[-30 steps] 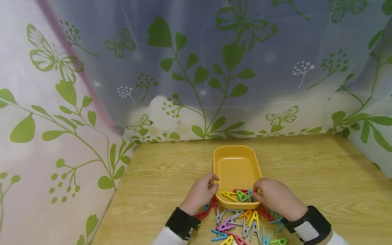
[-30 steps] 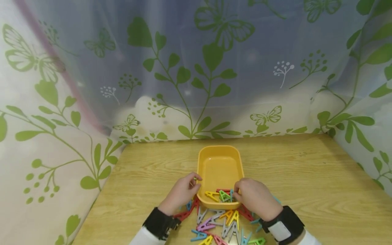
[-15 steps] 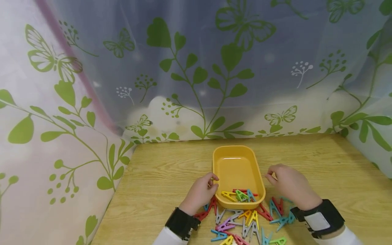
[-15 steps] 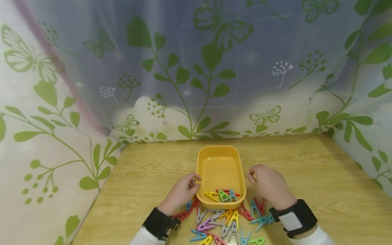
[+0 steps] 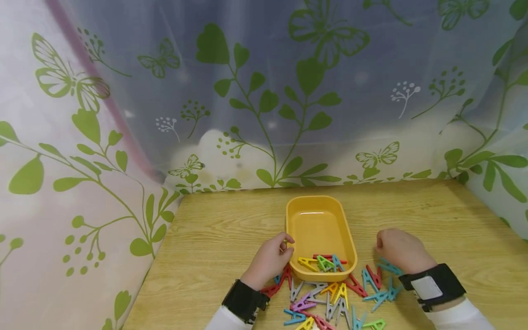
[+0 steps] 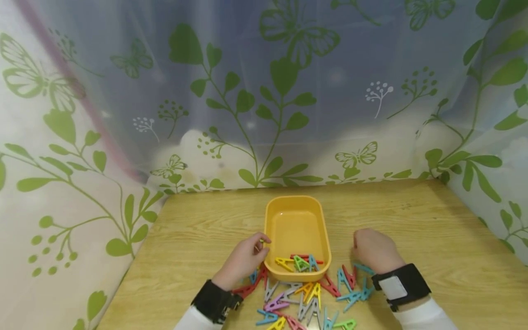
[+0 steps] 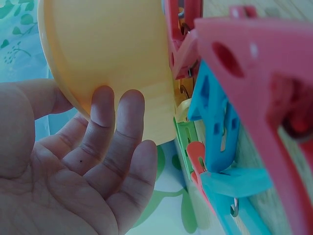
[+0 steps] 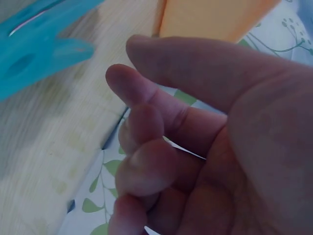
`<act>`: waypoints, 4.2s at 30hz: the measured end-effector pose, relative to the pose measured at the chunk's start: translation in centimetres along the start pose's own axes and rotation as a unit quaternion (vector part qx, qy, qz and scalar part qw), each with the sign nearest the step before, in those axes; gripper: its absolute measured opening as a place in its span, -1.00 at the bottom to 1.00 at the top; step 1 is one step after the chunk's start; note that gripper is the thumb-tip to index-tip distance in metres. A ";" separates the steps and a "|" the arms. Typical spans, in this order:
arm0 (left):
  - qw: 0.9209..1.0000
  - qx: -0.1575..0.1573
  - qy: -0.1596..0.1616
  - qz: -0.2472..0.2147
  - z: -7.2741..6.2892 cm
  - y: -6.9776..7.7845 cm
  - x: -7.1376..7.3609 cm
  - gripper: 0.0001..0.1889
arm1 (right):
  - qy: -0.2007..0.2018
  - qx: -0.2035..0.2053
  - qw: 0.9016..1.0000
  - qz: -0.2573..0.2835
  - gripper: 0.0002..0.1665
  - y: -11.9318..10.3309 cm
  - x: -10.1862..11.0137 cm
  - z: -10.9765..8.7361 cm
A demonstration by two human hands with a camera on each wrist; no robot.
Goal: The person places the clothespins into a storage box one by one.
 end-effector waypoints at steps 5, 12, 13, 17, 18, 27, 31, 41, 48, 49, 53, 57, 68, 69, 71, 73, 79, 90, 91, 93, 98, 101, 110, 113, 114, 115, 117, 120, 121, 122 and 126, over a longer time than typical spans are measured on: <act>1.000 -0.005 0.001 0.008 0.0 0.2 0.0 -0.84 | -0.016 -0.018 1.000 0.016 -0.77 0.5 -0.4 0.1; 1.000 -0.008 0.001 0.007 0.0 0.2 0.0 -0.82 | -0.022 -0.029 0.999 0.034 -0.64 0.9 -1.2 0.1; 1.000 -0.008 0.001 0.007 0.0 0.2 0.0 -0.82 | -0.021 -0.028 0.999 0.034 -0.62 0.9 -1.2 0.1; 1.000 -0.009 0.001 0.010 0.0 0.1 0.0 -0.83 | -0.020 -0.028 0.999 0.028 -0.60 1.0 -1.3 0.1; 1.000 -0.009 0.001 0.011 0.0 0.1 0.0 -0.83 | -0.019 -0.029 0.999 0.029 -0.60 1.0 -1.3 0.1; 1.000 -0.012 0.005 0.011 -0.1 0.3 0.2 -0.84 | 0.096 0.003 0.995 -0.021 -0.83 -0.7 0.4 -0.1; 1.000 -0.009 0.006 0.015 -0.1 0.3 0.2 -0.84 | 0.199 0.031 0.979 -0.029 -0.85 -2.0 1.4 -0.7; 1.000 -0.008 0.005 0.010 0.0 0.2 0.1 -0.83 | 0.312 0.139 0.939 -0.046 -0.81 -5.3 2.6 -1.9; 1.000 -0.010 0.005 0.007 0.0 0.0 0.0 -0.84 | 0.283 0.189 0.939 -0.049 -0.79 -7.1 1.7 -2.0; 1.000 -0.009 0.005 0.006 0.1 0.0 0.0 -0.84 | 0.282 0.197 0.938 -0.050 -0.78 -7.3 1.5 -2.0; 1.000 -0.008 0.008 0.010 0.0 0.1 0.0 -0.84 | 0.286 0.220 0.931 -0.060 -0.78 -8.2 1.1 -2.0; 1.000 -0.003 0.008 0.012 0.0 0.2 0.0 -0.83 | 0.283 0.228 0.930 -0.062 -0.78 -8.7 0.7 -2.0; 1.000 -0.008 0.009 0.020 -0.1 0.1 0.0 -0.83 | 0.232 0.233 0.943 -0.052 -0.78 -9.4 -0.3 -1.8; 1.000 -0.007 0.009 0.019 -0.1 0.1 0.0 -0.83 | 0.219 0.228 0.947 -0.050 -0.78 -9.4 -0.4 -1.7; 1.000 -0.006 0.010 0.018 -0.2 0.1 0.0 -0.83 | 0.196 0.217 0.955 -0.046 -0.78 -9.3 -0.7 -1.5; 1.000 -0.007 0.012 0.019 -0.2 0.1 0.0 -0.83 | 0.177 0.206 0.961 -0.045 -0.79 -9.2 -0.9 -1.4; 1.000 -0.007 0.012 0.023 -0.2 0.3 0.0 -0.82 | 0.140 0.197 0.969 -0.041 -0.79 -9.2 -1.3 -1.2; 1.000 -0.004 0.011 0.020 -0.3 0.5 0.0 -0.82 | 0.119 0.204 0.971 -0.036 -0.81 -9.2 -1.5 -1.2; 1.000 -0.004 0.011 0.020 -0.3 0.4 0.0 -0.82 | 0.118 0.204 0.971 -0.035 -0.81 -9.2 -1.5 -1.2; 1.000 -0.005 0.012 0.019 -0.3 0.4 0.0 -0.82 | 0.117 0.203 0.972 -0.034 -0.81 -9.2 -1.5 -1.2; 1.000 -0.009 0.012 0.018 -0.3 0.4 0.1 -0.82 | 0.118 0.199 0.972 -0.034 -0.82 -9.3 -1.5 -1.2; 1.000 -0.009 0.012 0.017 -0.3 0.4 0.0 -0.82 | 0.117 0.197 0.973 -0.036 -0.82 -9.3 -1.5 -1.2; 1.000 -0.004 0.011 0.015 -0.4 0.6 0.1 -0.83 | 0.113 0.199 0.973 -0.034 -0.82 -9.2 -1.6 -1.1; 1.000 -0.004 0.011 0.015 -0.4 0.6 0.1 -0.83 | 0.111 0.199 0.973 -0.033 -0.82 -9.2 -1.6 -1.1; 1.000 -0.004 0.011 0.015 -0.3 0.6 0.1 -0.83 | 0.111 0.198 0.973 -0.033 -0.82 -9.2 -1.6 -1.1; 1.000 -0.003 0.011 0.015 -0.3 0.6 0.1 -0.83 | 0.110 0.198 0.973 -0.033 -0.82 -9.2 -1.6 -1.1; 1.000 -0.003 0.010 0.015 -0.4 0.6 0.1 -0.83 | 0.109 0.198 0.974 -0.033 -0.82 -9.2 -1.6 -1.1; 1.000 -0.002 0.010 0.015 -0.4 0.5 0.1 -0.83 | 0.108 0.196 0.974 -0.032 -0.82 -9.2 -1.6 -1.1; 1.000 -0.001 0.010 0.014 -0.4 0.5 0.1 -0.82 | 0.108 0.196 0.974 -0.032 -0.82 -9.2 -1.6 -1.0; 1.000 -0.001 0.010 0.013 -0.4 0.5 0.1 -0.82 | 0.108 0.196 0.974 -0.032 -0.82 -9.2 -1.6 -1.0; 1.000 0.001 0.009 0.010 -0.4 0.3 0.0 -0.83 | 0.108 0.196 0.974 -0.031 -0.82 -9.1 -1.7 -1.0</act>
Point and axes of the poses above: each hand's wrist, its own z-axis towards the middle knuckle, its own x-axis out of the back of the hand, y = z × x, the point moved 3 cm from there along z, towards the middle knuckle, and after that the axes turned 9 degrees about -y, right-handed, at the moved point
